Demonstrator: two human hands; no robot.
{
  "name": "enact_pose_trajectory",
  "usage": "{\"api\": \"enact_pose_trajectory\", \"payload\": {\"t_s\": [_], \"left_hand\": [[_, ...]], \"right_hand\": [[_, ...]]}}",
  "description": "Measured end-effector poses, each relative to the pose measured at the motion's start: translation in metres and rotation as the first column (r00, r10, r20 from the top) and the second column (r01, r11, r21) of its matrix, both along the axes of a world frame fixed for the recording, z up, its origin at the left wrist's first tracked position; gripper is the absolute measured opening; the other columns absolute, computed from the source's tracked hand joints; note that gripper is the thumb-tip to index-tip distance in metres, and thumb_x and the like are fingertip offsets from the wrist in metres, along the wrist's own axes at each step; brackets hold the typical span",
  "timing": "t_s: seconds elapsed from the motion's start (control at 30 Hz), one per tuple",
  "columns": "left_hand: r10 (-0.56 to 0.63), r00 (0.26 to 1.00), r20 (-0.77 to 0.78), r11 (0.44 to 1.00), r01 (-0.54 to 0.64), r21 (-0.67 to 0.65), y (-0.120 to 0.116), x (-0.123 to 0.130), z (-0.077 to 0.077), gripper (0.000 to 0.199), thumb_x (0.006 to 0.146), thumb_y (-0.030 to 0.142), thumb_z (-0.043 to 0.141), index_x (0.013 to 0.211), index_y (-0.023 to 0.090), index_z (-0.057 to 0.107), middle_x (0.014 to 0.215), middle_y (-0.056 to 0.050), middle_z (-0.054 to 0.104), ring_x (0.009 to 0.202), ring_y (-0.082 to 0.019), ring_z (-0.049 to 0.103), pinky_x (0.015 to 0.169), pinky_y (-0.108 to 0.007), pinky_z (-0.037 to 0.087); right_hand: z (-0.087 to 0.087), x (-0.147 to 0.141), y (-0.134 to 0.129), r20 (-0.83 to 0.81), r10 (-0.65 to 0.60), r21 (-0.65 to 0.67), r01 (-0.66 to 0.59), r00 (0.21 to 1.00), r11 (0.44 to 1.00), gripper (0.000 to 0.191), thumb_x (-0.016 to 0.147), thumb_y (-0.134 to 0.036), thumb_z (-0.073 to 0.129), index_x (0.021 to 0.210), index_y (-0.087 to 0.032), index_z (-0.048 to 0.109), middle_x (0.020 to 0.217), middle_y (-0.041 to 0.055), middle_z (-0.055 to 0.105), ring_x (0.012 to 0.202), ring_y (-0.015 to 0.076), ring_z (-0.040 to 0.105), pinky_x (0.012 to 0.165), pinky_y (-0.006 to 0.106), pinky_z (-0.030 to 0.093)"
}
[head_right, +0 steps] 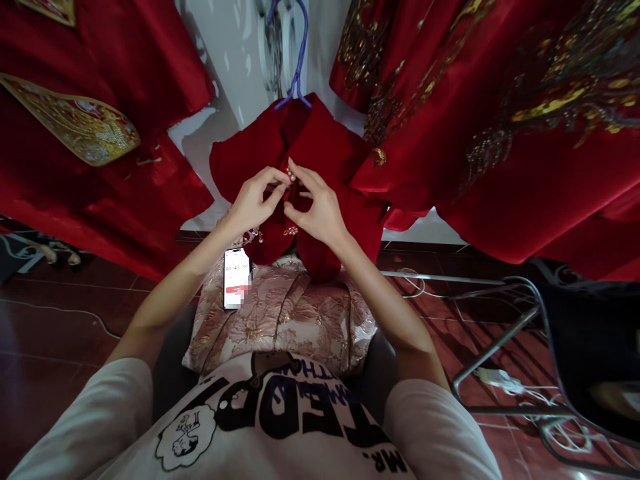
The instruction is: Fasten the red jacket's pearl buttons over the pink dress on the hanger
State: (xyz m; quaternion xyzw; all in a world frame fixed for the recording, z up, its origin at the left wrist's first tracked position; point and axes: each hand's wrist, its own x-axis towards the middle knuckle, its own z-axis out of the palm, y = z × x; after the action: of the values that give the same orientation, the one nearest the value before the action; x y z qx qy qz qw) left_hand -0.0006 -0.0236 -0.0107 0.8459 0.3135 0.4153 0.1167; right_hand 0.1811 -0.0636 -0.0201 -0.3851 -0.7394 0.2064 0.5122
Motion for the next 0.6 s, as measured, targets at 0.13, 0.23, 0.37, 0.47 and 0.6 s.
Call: {"api": "enact_pose_trajectory", "payload": {"t_s": [0.13, 0.23, 0.37, 0.47, 0.6], "left_hand": [[-0.146, 0.984, 0.098, 0.972, 0.161, -0.174, 0.001, -0.002, -0.013, 0.04, 0.096, 0.0, 0.043, 0.125, 0.02, 0.062, 0.121, -0.007, 0.074, 0.11, -0.016, 0.074, 0.097, -0.032, 0.062], [-0.149, 0.984, 0.099, 0.961, 0.168, -0.222, -0.005, -0.012, -0.021, 0.04, 0.097, 0.003, 0.043, 0.126, 0.021, 0.064, 0.125, -0.008, 0.073, 0.112, -0.017, 0.074, 0.096, -0.032, 0.063], [0.005, 0.987, 0.161, 0.97, 0.034, -0.24, -0.01, -0.042, -0.036, 0.03, 0.095, 0.006, 0.051, 0.114, 0.021, 0.068, 0.116, -0.007, 0.076, 0.106, -0.016, 0.074, 0.096, -0.032, 0.062], [0.111, 0.967, 0.229, 0.954, -0.04, -0.296, -0.007, -0.067, -0.047, 0.024, 0.093, 0.007, 0.053, 0.107, 0.02, 0.067, 0.112, -0.007, 0.077, 0.102, -0.016, 0.073, 0.096, -0.033, 0.061], [0.1, 0.976, 0.194, 0.927, -0.021, -0.374, -0.005, -0.084, -0.051, 0.02, 0.091, 0.009, 0.055, 0.104, 0.019, 0.067, 0.112, -0.008, 0.077, 0.101, -0.016, 0.073, 0.097, -0.034, 0.06]], "right_hand": [[-0.017, -0.008, -0.009, 0.159, -0.014, 0.041, 0.008, 0.987, 0.999, 0.097, 0.079, -0.016, 0.07, 0.168, -0.029, 0.032, 0.178, 0.0055, 0.02, 0.167, 0.0332, 0.015, 0.13, 0.057, 0.037], [-0.025, -0.006, -0.012, 0.165, 0.019, 0.035, -0.025, 0.986, 0.999, 0.092, 0.082, -0.009, 0.055, 0.168, -0.029, 0.028, 0.179, 0.0016, 0.016, 0.168, 0.0271, 0.013, 0.134, 0.053, 0.032], [-0.024, 0.017, -0.012, 0.164, 0.018, -0.013, -0.016, 0.986, 1.0, 0.09, 0.075, -0.008, 0.054, 0.161, -0.027, 0.038, 0.163, 0.0087, 0.047, 0.151, 0.0283, 0.048, 0.124, 0.053, 0.045], [-0.023, 0.047, -0.009, 0.189, -0.101, -0.088, 0.12, 0.977, 0.989, 0.077, 0.073, -0.011, 0.061, 0.148, -0.025, 0.054, 0.123, 0.0106, 0.072, 0.103, 0.0261, 0.072, 0.099, 0.048, 0.06], [-0.022, 0.087, 0.001, 0.166, -0.195, -0.196, 0.226, 0.967, 0.954, 0.032, 0.077, -0.021, 0.071, 0.11, -0.02, 0.07, 0.075, -0.0002, 0.065, 0.062, 0.0164, 0.061, 0.078, 0.043, 0.061]]}}
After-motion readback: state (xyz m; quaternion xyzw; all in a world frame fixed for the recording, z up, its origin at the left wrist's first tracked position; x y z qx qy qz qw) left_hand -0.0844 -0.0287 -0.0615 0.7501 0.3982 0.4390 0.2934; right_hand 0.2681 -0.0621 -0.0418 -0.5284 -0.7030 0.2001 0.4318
